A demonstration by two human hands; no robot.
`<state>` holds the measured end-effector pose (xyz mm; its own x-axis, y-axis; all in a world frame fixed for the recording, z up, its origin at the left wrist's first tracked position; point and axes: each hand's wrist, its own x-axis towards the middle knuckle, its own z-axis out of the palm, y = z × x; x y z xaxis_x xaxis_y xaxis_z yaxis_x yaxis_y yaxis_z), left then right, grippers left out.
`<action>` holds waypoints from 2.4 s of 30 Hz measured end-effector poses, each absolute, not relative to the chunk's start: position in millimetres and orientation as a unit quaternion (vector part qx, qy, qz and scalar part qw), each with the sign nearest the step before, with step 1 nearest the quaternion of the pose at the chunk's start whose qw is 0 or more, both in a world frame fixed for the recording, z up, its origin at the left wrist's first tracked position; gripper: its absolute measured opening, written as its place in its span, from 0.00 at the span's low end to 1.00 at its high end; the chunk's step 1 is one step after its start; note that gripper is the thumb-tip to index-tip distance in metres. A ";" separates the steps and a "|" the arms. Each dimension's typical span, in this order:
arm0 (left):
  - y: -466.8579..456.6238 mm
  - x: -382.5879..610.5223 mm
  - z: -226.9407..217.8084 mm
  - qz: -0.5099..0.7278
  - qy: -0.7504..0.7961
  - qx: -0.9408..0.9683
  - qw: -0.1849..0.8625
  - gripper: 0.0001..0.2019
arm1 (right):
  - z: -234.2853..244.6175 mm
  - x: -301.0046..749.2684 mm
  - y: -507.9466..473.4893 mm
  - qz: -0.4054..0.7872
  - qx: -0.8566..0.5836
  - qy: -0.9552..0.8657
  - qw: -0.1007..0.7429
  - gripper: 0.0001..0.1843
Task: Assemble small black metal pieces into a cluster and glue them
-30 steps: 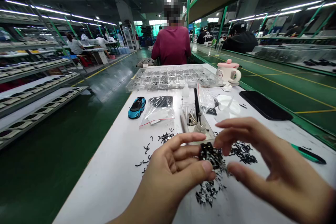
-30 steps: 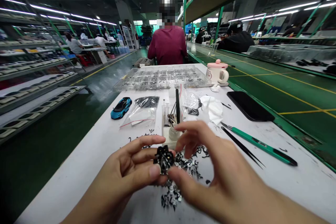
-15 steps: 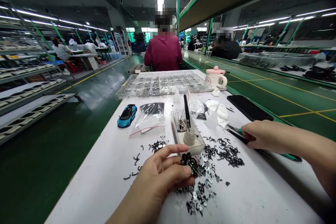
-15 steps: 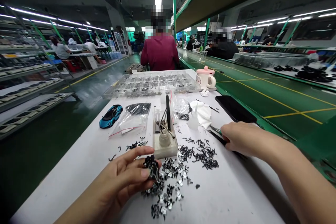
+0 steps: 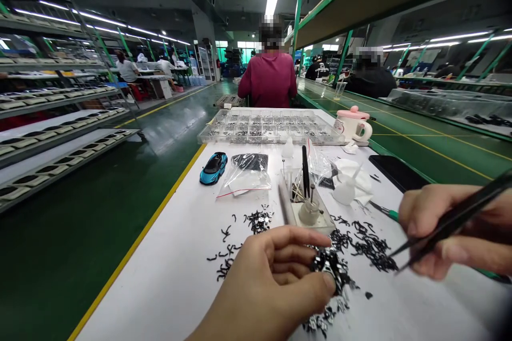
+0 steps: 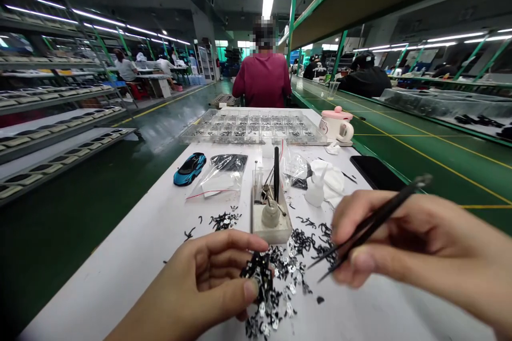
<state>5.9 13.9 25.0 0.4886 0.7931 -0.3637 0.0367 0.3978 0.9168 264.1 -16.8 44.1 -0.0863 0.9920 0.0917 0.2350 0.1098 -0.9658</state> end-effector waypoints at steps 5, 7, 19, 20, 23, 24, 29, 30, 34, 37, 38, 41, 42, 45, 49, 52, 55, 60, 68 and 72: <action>13.5 8.4 31.3 0.244 0.435 0.498 0.709 0.20 | 39.6 215.4 -17.7 0.486 -0.412 -0.639 0.431 0.06; 15.5 9.5 31.5 0.236 0.437 0.487 0.718 0.20 | 34.7 211.5 -17.8 0.461 -0.436 -0.641 0.432 0.05; 15.1 9.8 29.1 0.238 0.421 0.462 0.743 0.20 | 37.2 203.5 -23.4 0.377 -0.460 -0.685 0.421 0.06; 14.8 9.9 29.4 0.237 0.422 0.464 0.742 0.20 | 36.6 203.7 -23.6 0.372 -0.464 -0.684 0.422 0.06; 14.5 10.0 29.5 0.235 0.417 0.464 0.745 0.19 | 32.8 207.5 -23.7 0.366 -0.489 -0.672 0.418 0.03; 14.6 10.0 29.5 0.236 0.414 0.459 0.749 0.19 | 31.3 209.5 -23.5 0.366 -0.503 -0.666 0.412 0.03; 15.8 9.1 32.2 0.232 0.411 0.439 0.765 0.15 | 28.3 216.6 -21.3 0.381 -0.539 -0.650 0.376 0.08; 16.0 8.8 32.9 0.229 0.408 0.436 0.769 0.15 | 28.6 216.6 -20.8 0.388 -0.538 -0.647 0.376 0.08; 16.5 7.4 33.6 0.226 0.400 0.435 0.774 0.16 | 28.8 214.3 -18.9 0.402 -0.536 -0.635 0.384 0.10; 16.7 7.4 33.3 0.228 0.397 0.438 0.774 0.15 | 25.9 215.2 -17.2 0.400 -0.541 -0.633 0.381 0.10; 16.8 7.6 33.4 0.229 0.395 0.437 0.775 0.15 | 24.5 216.7 -16.2 0.407 -0.539 -0.631 0.381 0.10; 16.7 9.0 33.9 0.232 0.388 0.431 0.781 0.13 | 20.5 222.8 -11.8 0.443 -0.517 -0.633 0.369 0.09; 16.5 9.6 33.9 0.234 0.384 0.427 0.784 0.12 | 19.9 224.3 -10.0 0.452 -0.509 -0.635 0.365 0.08; 16.1 11.0 32.5 0.247 0.368 0.414 0.795 0.11 | 21.4 224.2 -5.7 0.473 -0.493 -0.628 0.374 0.06; 16.5 10.3 29.8 0.250 0.366 0.379 0.812 0.14 | 26.1 218.6 -4.7 0.520 -0.475 -0.593 0.390 0.06; 16.2 8.7 29.1 0.247 0.361 0.381 0.815 0.12 | 26.3 218.0 -6.1 0.532 -0.477 -0.585 0.384 0.05; 15.5 7.8 29.1 0.246 0.351 0.391 0.815 0.11 | 25.4 219.3 -6.5 0.524 -0.489 -0.578 0.389 0.06; 16.4 8.6 29.1 0.247 0.345 0.396 0.814 0.09 | 26.9 218.5 -3.7 0.539 -0.481 -0.568 0.393 0.07; 16.3 7.6 27.2 0.230 0.365 0.390 0.813 0.10 | 23.4 219.0 -7.3 0.527 -0.511 -0.551 0.397 0.09; 16.7 7.6 26.5 0.229 0.366 0.388 0.814 0.11 | 25.9 221.0 -7.1 0.536 -0.487 -0.575 0.380 0.06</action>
